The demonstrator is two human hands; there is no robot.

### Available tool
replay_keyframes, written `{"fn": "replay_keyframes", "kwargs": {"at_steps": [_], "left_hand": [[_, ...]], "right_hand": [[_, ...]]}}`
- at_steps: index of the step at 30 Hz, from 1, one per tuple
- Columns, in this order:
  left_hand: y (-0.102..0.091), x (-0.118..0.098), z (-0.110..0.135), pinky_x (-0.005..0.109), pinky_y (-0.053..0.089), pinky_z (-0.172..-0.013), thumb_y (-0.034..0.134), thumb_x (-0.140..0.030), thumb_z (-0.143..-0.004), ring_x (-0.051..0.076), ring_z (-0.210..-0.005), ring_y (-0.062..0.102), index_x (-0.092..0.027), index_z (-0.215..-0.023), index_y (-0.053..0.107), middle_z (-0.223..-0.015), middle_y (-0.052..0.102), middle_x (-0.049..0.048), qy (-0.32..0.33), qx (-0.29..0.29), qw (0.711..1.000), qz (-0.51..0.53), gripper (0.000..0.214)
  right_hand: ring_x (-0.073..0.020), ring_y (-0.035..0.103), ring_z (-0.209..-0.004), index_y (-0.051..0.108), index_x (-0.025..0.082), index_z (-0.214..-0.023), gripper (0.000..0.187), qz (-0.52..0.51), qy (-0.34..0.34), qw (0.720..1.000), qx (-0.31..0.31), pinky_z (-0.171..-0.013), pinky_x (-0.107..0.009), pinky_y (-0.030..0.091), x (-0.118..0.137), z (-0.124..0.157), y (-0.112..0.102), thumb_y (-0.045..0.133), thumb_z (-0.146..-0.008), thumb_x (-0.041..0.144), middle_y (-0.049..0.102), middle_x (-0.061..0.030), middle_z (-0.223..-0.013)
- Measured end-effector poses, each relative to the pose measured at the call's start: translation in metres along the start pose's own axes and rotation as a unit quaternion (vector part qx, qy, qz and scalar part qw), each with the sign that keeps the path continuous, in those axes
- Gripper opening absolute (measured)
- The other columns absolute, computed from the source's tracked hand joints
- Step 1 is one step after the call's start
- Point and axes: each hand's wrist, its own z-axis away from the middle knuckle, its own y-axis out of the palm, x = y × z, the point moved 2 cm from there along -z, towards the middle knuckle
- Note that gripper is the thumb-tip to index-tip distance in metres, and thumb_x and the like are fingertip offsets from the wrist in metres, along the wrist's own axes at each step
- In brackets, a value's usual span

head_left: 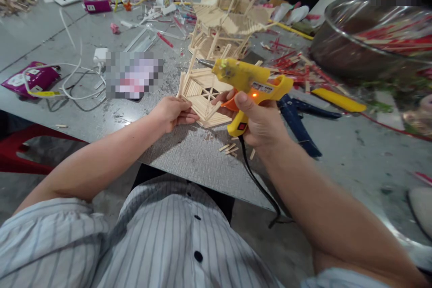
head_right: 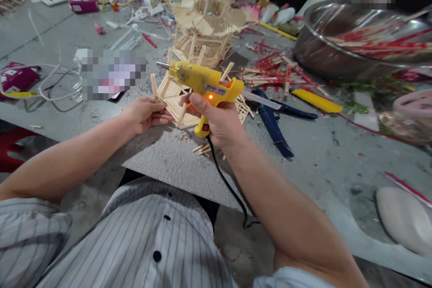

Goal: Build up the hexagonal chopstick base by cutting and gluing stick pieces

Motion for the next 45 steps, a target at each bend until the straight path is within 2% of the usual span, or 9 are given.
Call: {"fn": "replay_keyframes", "kwargs": {"at_steps": [7, 20, 25, 32, 45], "left_hand": [[0.003, -0.002, 0.003, 0.014, 0.049, -0.05, 0.041, -0.011, -0.089, 0.007, -0.048, 0.06, -0.009, -0.083, 0.062, -0.049, 0.061, 0.0021, -0.015, -0.005, 1.0, 0.014, 0.021], [0.0, 0.0, -0.002, 0.015, 0.05, -0.052, 0.042, -0.011, -0.088, 0.008, -0.049, 0.061, -0.006, -0.083, 0.061, -0.051, 0.063, 0.0038, -0.005, 0.008, 1.0, 0.014, 0.02], [-0.004, 0.003, -0.004, 0.016, 0.051, -0.051, 0.044, -0.013, -0.087, 0.009, -0.05, 0.062, -0.007, -0.079, 0.062, -0.054, 0.064, 0.0051, -0.006, 0.027, 1.0, 0.015, 0.021], [-0.004, 0.001, 0.001, 0.017, 0.05, -0.047, 0.045, -0.012, -0.087, 0.01, -0.048, 0.061, -0.01, -0.064, 0.058, -0.052, 0.063, 0.005, -0.004, 0.019, 1.0, 0.018, 0.026], [-0.007, 0.006, 0.01, 0.017, 0.05, -0.045, 0.048, -0.012, -0.085, 0.01, -0.048, 0.063, -0.008, -0.062, 0.061, -0.057, 0.065, 0.0074, -0.009, 0.077, 0.997, 0.001, 0.026]], "right_hand": [[-0.0162, 0.065, -0.075, 0.059, 0.023, -0.07, 0.037, 0.003, 0.0, 1.0, -0.001, -0.078, -0.039, 0.053, 0.0, 0.0, 0.001, 0.075, -0.054, 0.051, 0.064, 0.0024, -0.072], [-0.0161, 0.065, -0.076, 0.061, 0.022, -0.07, 0.034, -0.007, -0.003, 1.0, -0.001, -0.078, -0.038, 0.054, -0.002, 0.0, 0.0, 0.076, -0.055, 0.049, 0.064, 0.0021, -0.073], [-0.0165, 0.064, -0.076, 0.061, 0.023, -0.07, 0.034, -0.015, -0.001, 1.0, 0.003, -0.08, -0.039, 0.053, 0.0, 0.001, 0.001, 0.076, -0.055, 0.05, 0.064, 0.0019, -0.073], [-0.0171, 0.064, -0.072, 0.061, 0.022, -0.066, 0.038, -0.029, 0.015, 0.999, -0.008, -0.075, -0.037, 0.054, 0.005, 0.002, 0.005, 0.079, -0.049, 0.05, 0.064, 0.0022, -0.066], [-0.0153, 0.063, -0.069, 0.064, 0.022, -0.065, 0.035, -0.047, 0.015, 0.999, -0.014, -0.069, -0.034, 0.055, 0.004, 0.002, 0.004, 0.08, -0.048, 0.048, 0.063, 0.0028, -0.065]]}}
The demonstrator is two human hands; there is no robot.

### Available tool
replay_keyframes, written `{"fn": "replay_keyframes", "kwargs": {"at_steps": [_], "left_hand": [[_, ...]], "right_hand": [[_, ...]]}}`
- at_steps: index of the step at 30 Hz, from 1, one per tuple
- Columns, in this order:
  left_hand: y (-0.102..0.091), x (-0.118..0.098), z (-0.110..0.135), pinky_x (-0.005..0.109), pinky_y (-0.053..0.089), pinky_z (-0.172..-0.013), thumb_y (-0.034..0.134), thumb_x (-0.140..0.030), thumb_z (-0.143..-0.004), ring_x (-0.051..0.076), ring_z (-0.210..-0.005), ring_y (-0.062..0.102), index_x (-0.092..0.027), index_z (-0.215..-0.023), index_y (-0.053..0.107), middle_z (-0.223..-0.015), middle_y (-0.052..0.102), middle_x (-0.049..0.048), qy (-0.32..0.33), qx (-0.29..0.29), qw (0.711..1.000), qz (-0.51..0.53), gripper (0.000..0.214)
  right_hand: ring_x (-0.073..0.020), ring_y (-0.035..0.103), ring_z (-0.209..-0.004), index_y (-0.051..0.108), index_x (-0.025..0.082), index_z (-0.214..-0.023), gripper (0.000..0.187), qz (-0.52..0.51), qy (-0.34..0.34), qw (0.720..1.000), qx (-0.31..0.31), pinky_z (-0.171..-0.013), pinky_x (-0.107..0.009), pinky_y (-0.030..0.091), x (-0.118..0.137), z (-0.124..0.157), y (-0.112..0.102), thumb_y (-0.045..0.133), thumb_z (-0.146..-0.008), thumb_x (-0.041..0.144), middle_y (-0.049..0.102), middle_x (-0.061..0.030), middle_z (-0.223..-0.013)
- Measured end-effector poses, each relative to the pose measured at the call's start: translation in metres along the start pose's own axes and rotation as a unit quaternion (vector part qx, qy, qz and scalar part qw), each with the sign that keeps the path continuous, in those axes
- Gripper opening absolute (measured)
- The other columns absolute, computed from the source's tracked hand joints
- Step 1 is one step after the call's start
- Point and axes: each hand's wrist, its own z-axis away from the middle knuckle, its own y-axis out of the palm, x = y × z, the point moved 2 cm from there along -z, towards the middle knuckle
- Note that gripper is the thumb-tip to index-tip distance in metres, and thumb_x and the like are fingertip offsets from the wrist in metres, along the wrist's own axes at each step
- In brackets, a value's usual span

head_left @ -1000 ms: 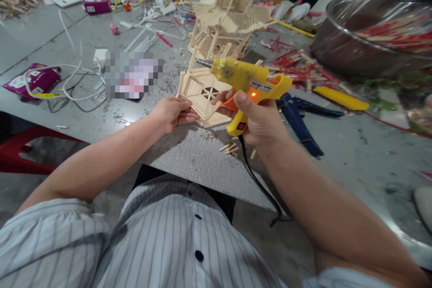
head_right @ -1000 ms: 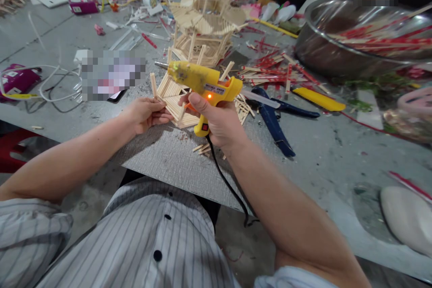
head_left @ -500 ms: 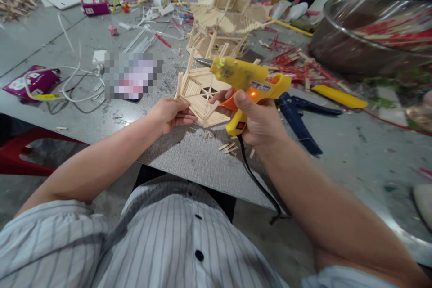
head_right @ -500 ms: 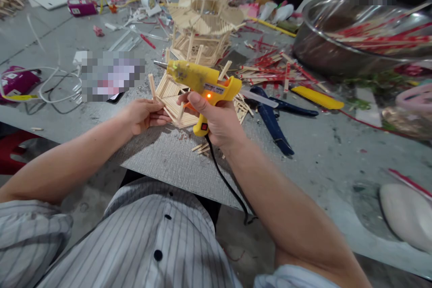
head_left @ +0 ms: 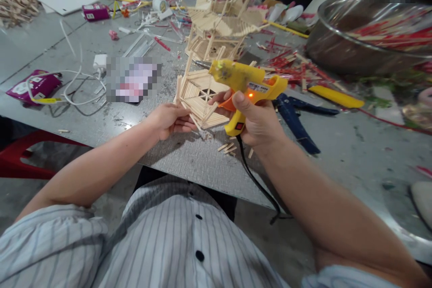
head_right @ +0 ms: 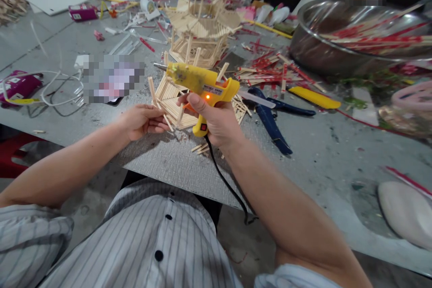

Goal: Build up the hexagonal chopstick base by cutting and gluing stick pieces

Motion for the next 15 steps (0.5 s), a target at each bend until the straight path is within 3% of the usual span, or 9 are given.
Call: {"fn": "replay_keyframes", "kwargs": {"at_steps": [4, 7, 9, 11, 15], "left_hand": [[0.0, 0.002, 0.012, 0.02, 0.048, -0.041, 0.059, -0.016, -0.078, 0.013, -0.047, 0.062, -0.013, -0.067, 0.058, -0.06, 0.065, 0.0035, 0.025, 0.008, 0.999, -0.027, 0.011], [-0.002, 0.003, 0.02, 0.019, 0.044, -0.036, 0.067, -0.021, -0.07, 0.01, -0.04, 0.057, -0.015, -0.066, 0.057, -0.057, 0.06, -0.002, 0.088, 0.001, 0.995, -0.046, 0.013], [-0.002, 0.002, 0.024, 0.018, 0.045, -0.039, 0.071, -0.024, -0.066, 0.008, -0.04, 0.055, -0.016, -0.065, 0.056, -0.054, 0.057, -0.0043, 0.142, 0.012, 0.989, -0.043, 0.017], [0.0, 0.0, 0.028, 0.019, 0.046, -0.042, 0.072, -0.026, -0.064, 0.008, -0.042, 0.056, -0.016, -0.064, 0.055, -0.055, 0.059, -0.0042, 0.182, 0.015, 0.982, -0.043, 0.02], [0.011, -0.004, 0.036, 0.019, 0.046, -0.044, 0.07, -0.028, -0.066, 0.008, -0.044, 0.057, -0.016, -0.064, 0.055, -0.058, 0.062, -0.0024, 0.243, 0.029, 0.968, -0.06, 0.02]], "right_hand": [[-0.0141, 0.063, -0.072, 0.066, 0.019, -0.067, 0.038, 0.02, -0.031, 0.998, -0.041, -0.067, -0.029, 0.054, 0.021, 0.003, -0.009, 0.081, -0.046, 0.047, 0.065, 0.0, -0.072], [-0.0135, 0.061, -0.063, 0.066, 0.019, -0.064, 0.041, 0.072, -0.066, 0.991, -0.096, -0.057, -0.029, 0.053, 0.05, 0.011, -0.034, 0.083, -0.04, 0.047, 0.063, 0.0, -0.068], [-0.0114, 0.055, -0.049, 0.064, 0.02, -0.063, 0.04, 0.125, -0.111, 0.976, -0.138, -0.046, -0.029, 0.048, 0.07, 0.021, -0.061, 0.082, -0.041, 0.047, 0.059, 0.0016, -0.061], [-0.0113, 0.052, -0.044, 0.061, 0.019, -0.063, 0.038, 0.17, -0.114, 0.959, -0.196, -0.04, -0.028, 0.044, 0.084, 0.031, -0.094, 0.082, -0.043, 0.044, 0.057, 0.0017, -0.059], [-0.0098, 0.049, -0.038, 0.056, 0.019, -0.072, 0.008, 0.192, 0.001, 0.916, -0.351, -0.04, -0.025, 0.043, 0.086, 0.049, -0.162, 0.063, -0.075, 0.021, 0.054, 0.0035, -0.052]]}}
